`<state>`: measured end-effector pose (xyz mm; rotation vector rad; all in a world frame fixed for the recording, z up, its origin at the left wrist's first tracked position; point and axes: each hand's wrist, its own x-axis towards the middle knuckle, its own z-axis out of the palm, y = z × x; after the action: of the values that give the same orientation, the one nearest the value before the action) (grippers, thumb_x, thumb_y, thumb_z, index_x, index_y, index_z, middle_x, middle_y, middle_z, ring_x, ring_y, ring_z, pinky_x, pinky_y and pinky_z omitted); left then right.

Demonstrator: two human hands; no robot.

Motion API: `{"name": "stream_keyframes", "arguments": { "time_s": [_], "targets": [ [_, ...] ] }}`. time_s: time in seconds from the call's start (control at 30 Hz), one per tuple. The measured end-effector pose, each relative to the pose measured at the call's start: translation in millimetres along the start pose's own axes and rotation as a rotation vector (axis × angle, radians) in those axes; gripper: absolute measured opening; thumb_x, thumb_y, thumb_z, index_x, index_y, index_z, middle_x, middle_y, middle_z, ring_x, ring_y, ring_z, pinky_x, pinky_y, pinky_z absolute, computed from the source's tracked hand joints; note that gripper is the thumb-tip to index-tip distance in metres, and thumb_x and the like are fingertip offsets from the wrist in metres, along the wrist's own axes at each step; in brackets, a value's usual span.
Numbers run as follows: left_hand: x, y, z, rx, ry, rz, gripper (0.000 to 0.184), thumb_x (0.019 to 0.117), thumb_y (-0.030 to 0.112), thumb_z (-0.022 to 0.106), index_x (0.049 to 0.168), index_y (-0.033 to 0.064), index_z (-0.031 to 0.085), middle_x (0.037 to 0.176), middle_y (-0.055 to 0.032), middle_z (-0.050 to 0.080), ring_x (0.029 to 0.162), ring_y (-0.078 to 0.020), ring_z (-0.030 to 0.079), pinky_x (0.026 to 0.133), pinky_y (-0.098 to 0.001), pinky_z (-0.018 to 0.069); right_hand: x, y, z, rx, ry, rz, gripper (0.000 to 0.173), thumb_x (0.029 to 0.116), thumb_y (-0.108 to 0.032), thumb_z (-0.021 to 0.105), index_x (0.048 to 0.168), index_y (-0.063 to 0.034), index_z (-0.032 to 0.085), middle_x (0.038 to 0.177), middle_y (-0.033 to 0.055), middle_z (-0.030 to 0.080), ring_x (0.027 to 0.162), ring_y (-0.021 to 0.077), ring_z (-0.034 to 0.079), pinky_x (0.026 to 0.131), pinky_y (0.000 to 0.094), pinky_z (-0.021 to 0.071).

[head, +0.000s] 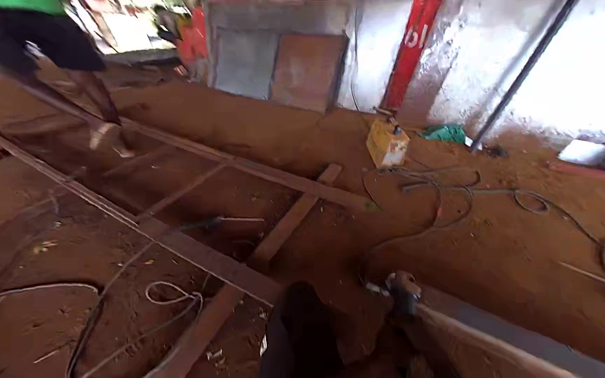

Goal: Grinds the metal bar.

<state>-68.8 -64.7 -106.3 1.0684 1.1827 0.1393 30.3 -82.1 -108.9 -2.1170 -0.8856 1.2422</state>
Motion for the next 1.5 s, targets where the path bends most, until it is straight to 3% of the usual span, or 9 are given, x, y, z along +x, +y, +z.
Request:
{"name": "stream_keyframes", "arguments": {
  "time_s": [0.2,0.4,0.6,0.73,1.0,1.13,1.3,1.4,1.5],
  "targets": [
    [35.3,-57.5,36.2,0.025,-0.105,0.259,0.072,0.0856,0.025,0.078,0.144,0.0016,0.044,0.109,-0.0181,0.071,0.100,-0.0276,0.071,0.093,-0.0500,0.0574,-0.7,11.6,-15.0,-0.279,0.228,0.207,0.065,0.0937,-0.043,0.073,0.135,0.0023,0.052,0.107,0.0259,0.069,0.098,0.0422,0.070,0.085,0.0637,0.0553],
    [28.4,-53.3,26.9,0.006,-0.034,0.173,0.083,0.0828,0.018,0.084,0.150,0.0067,0.036,0.102,-0.0198,0.070,0.091,-0.0303,0.071,0.083,-0.0519,0.0598,-0.7,9.5,-2.3,-0.286,0.240,0.151,0.080,0.0894,-0.042,0.079,0.146,-0.0023,0.038,0.105,0.0285,0.067,0.092,0.0480,0.068,0.074,0.0686,0.0548],
    [7.3,-32.6,11.7,-0.048,-0.152,0.116,0.076,0.0908,0.015,0.076,0.152,0.0151,0.031,0.098,-0.0203,0.067,0.080,-0.0314,0.068,0.070,-0.0507,0.0585,0.6,3.4,-2.3,-0.295,0.300,0.200,0.076,0.0906,-0.041,0.076,0.143,-0.0018,0.038,0.100,0.0285,0.066,0.089,0.0501,0.068,0.068,0.0701,0.0529],
    [-2.5,-16.2,5.9,0.020,-0.196,0.103,0.077,0.0926,0.016,0.075,0.154,0.0139,0.029,0.102,-0.0230,0.067,0.085,-0.0350,0.069,0.075,-0.0543,0.0577,3.1,5.7,-4.2,-0.320,0.368,0.234,0.075,0.0907,-0.042,0.074,0.143,-0.0013,0.038,0.103,0.0289,0.066,0.092,0.0512,0.067,0.070,0.0697,0.0528],
    [-10.2,1.3,-1.3,-0.153,-0.093,0.128,0.083,0.0893,0.002,0.075,0.155,0.0044,0.023,0.112,-0.0225,0.067,0.096,-0.0288,0.069,0.087,-0.0488,0.0579,24.4,-5.8,-6.0,-0.232,0.186,0.117,0.088,0.0859,-0.037,0.081,0.152,-0.0057,0.032,0.113,0.0258,0.067,0.103,0.0438,0.069,0.085,0.0661,0.0550],
    [2.6,2.0,-0.6,-0.027,-0.221,0.098,0.088,0.0892,0.010,0.077,0.156,0.0081,0.020,0.108,-0.0218,0.066,0.088,-0.0299,0.069,0.079,-0.0493,0.0588,24.5,-9.5,-15.3,-0.197,0.256,0.234,0.085,0.0844,-0.037,0.082,0.148,-0.0036,0.036,0.112,0.0264,0.067,0.104,0.0442,0.069,0.084,0.0662,0.0544],
    [19.1,6.1,-2.3,0.309,-0.329,0.096,0.105,0.0874,0.028,0.082,0.160,0.0035,0.010,0.121,-0.0264,0.066,0.108,-0.0350,0.068,0.095,-0.0552,0.0554,34.5,0.8,-21.5,-0.138,0.294,0.214,0.086,0.0809,-0.037,0.084,0.149,-0.0070,0.039,0.119,0.0250,0.067,0.110,0.0433,0.067,0.089,0.0661,0.0528],
    [27.9,13.5,-21.5,0.622,-0.391,0.230,0.088,0.0912,0.043,0.076,0.153,0.0000,0.030,0.121,-0.0221,0.067,0.113,-0.0340,0.067,0.098,-0.0591,0.0531,45.0,9.9,-19.8,-0.086,0.279,0.162,0.083,0.0757,-0.037,0.086,0.143,-0.0079,0.047,0.118,0.0222,0.068,0.107,0.0395,0.067,0.088,0.0649,0.0538],
    [12.8,7.0,-69.3,0.453,-0.067,0.807,0.039,0.1009,0.040,0.063,0.126,0.0097,0.068,0.107,-0.0052,0.074,0.097,-0.0156,0.072,0.087,-0.0433,0.0620,49.6,18.2,-15.4,0.071,0.266,0.129,0.078,0.0752,-0.032,0.082,0.141,-0.0082,0.049,0.115,0.0201,0.068,0.102,0.0360,0.069,0.083,0.0620,0.0562]
  ]
}}
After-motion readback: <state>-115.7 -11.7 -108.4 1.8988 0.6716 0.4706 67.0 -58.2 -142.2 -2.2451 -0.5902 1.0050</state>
